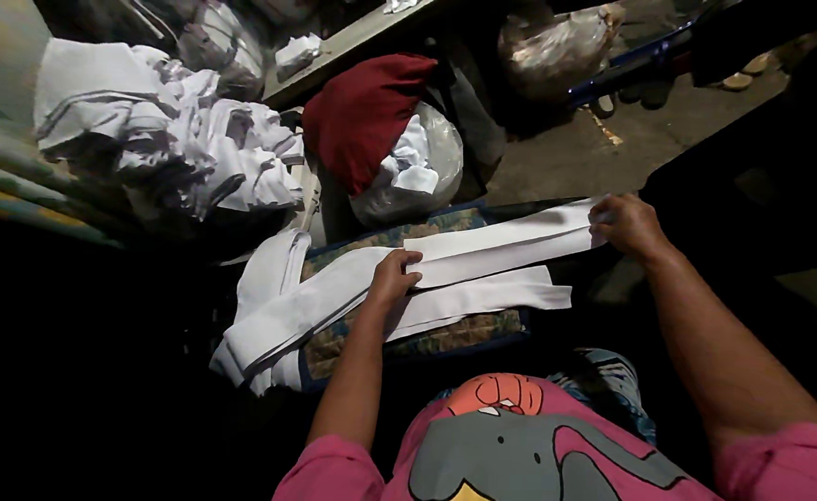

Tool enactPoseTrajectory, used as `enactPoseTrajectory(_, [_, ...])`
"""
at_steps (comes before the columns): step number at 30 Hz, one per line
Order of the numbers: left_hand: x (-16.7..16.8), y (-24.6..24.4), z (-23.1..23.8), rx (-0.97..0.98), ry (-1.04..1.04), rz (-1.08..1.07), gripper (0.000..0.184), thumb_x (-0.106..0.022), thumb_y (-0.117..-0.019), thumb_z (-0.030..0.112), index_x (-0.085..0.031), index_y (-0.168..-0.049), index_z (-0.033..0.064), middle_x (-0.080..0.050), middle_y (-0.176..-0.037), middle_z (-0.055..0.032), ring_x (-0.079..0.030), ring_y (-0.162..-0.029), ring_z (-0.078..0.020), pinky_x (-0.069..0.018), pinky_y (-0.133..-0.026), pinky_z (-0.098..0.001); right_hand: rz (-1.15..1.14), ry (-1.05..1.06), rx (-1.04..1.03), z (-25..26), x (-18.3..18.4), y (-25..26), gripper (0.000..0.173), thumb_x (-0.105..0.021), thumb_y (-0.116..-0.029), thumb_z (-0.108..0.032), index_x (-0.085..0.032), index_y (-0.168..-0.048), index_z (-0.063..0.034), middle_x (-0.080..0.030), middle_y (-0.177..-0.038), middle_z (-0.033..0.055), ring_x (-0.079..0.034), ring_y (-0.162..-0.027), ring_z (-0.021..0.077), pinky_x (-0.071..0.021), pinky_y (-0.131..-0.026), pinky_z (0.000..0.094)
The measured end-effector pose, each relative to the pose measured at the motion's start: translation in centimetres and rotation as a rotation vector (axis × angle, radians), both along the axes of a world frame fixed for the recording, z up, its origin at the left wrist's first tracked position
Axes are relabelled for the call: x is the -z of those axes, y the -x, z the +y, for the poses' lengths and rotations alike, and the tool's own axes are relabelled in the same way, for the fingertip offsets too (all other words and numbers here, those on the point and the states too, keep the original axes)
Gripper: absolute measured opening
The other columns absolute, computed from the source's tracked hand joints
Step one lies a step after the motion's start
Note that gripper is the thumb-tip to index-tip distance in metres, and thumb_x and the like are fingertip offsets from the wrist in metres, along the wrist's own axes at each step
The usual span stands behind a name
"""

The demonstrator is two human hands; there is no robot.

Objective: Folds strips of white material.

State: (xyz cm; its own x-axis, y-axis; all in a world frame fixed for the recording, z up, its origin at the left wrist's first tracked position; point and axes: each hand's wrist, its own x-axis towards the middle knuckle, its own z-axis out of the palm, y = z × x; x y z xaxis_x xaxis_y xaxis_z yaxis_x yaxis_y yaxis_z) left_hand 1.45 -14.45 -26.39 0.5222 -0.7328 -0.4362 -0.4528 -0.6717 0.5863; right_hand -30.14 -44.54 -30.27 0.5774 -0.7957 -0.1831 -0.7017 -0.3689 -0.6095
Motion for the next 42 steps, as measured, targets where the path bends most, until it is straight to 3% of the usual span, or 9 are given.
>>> enactPoseTrajectory(4, [-0.4,0.5,-0.3,0.059,-0.051,-0.127,0.038,-0.074,-0.0908,0.006,-0.068,-0.128,0.0063,-0.060,-0.137,-0.0165,-0.062,-0.119,-0.0293,-0.0517,-0.100,-0.0466,-0.007,0.009,-0.002,0.1,0.3,0.0,0.030,-0.080,-0.0831,0.003,-0.070,-0.111,0.0054,-0.063,-0.118,0.0331,-0.060,-0.115,0.0519,-0.0480,-0.097,0.0679])
enactPoseTrajectory(7, [-0.3,2.1,-1.5,0.124,-0.030,-0.381,0.039,-0.073,-0.0918,0.013,-0.067,-0.129,0.0052,-0.047,-0.151,-0.0228,-0.048,-0.135,-0.0427,-0.0424,-0.111,-0.0570,0.032,-0.006,0.010,0.1,0.2,-0.3,0.031,-0.079,-0.0840,0.001,-0.069,-0.113,0.0042,-0.062,-0.121,0.0321,-0.059,-0.116,0.0508,-0.0483,-0.098,0.0672])
enactPoseTrajectory(9, [0.1,4.5,-3.2,0.224,0.071,-0.462,0.039,-0.067,-0.0971,0.016,-0.064,-0.135,0.0046,-0.042,-0.155,-0.0241,-0.041,-0.143,-0.0435,-0.0362,-0.117,-0.0564,0.026,0.005,-0.001,0.1,0.4,-0.2,0.031,-0.079,-0.0842,0.001,-0.069,-0.114,0.0049,-0.062,-0.119,0.0326,-0.059,-0.115,0.0515,-0.0482,-0.097,0.0679])
enactPoseTrajectory(11, [1.3,8.2,-5.3,0.399,0.149,-0.440,0.047,-0.059,-0.1023,0.021,-0.055,-0.145,0.0038,-0.037,-0.160,-0.0229,-0.032,-0.150,-0.0395,-0.0270,-0.124,-0.0531,0.009,0.015,-0.002,0.2,0.4,-0.2,0.031,-0.079,-0.0837,0.002,-0.069,-0.113,0.0059,-0.062,-0.118,0.0336,-0.060,-0.114,0.0524,-0.0477,-0.097,0.0683])
enactPoseTrajectory(14, [4.4,12.9,-7.6,0.663,0.141,-0.392,0.067,-0.049,-0.1060,0.042,-0.034,-0.159,0.0039,-0.022,-0.169,-0.0184,-0.014,-0.157,-0.0376,-0.0105,-0.126,-0.0597,-0.010,0.034,-0.013,0.3,0.4,-0.3,0.029,-0.078,-0.0833,0.003,-0.069,-0.111,0.0070,-0.063,-0.117,0.0338,-0.059,-0.115,0.0523,-0.0472,-0.098,0.0680])
enactPoseTrajectory(17, [6.1,14.6,-8.5,0.687,0.024,-0.363,0.081,-0.038,-0.1056,0.058,-0.021,-0.163,0.0033,-0.013,-0.171,-0.0179,-0.006,-0.159,-0.0378,-0.0036,-0.125,-0.0636,-0.006,0.024,0.008,0.3,0.2,-0.3,0.029,-0.077,-0.0849,0.001,-0.069,-0.112,0.0060,-0.063,-0.118,0.0327,-0.060,-0.116,0.0506,-0.0482,-0.099,0.0654])
enactPoseTrajectory(24, [6.6,14.6,-8.4,0.647,-0.042,-0.395,0.085,-0.033,-0.1043,0.063,-0.019,-0.164,0.0037,-0.011,-0.172,-0.0170,-0.004,-0.159,-0.0377,-0.0030,-0.125,-0.0635,-0.073,0.068,0.044,0.6,-0.4,-0.7,0.026,-0.070,-0.0916,0.001,-0.068,-0.117,0.0059,-0.063,-0.119,0.0312,-0.062,-0.114,0.0471,-0.0502,-0.100,0.0599])
enactPoseTrajectory(42, [6.5,14.4,-8.6,0.590,-0.109,-0.420,0.090,-0.030,-0.1030,0.067,-0.012,-0.164,0.0038,-0.006,-0.172,-0.0186,-0.001,-0.159,-0.0386,0.0000,-0.123,-0.0666,-0.103,0.047,0.044,-0.3,0.5,-0.2,0.026,-0.071,-0.0904,-0.001,-0.069,-0.116,0.0049,-0.065,-0.119,0.0289,-0.062,-0.115,0.0456,-0.0492,-0.101,0.0606])
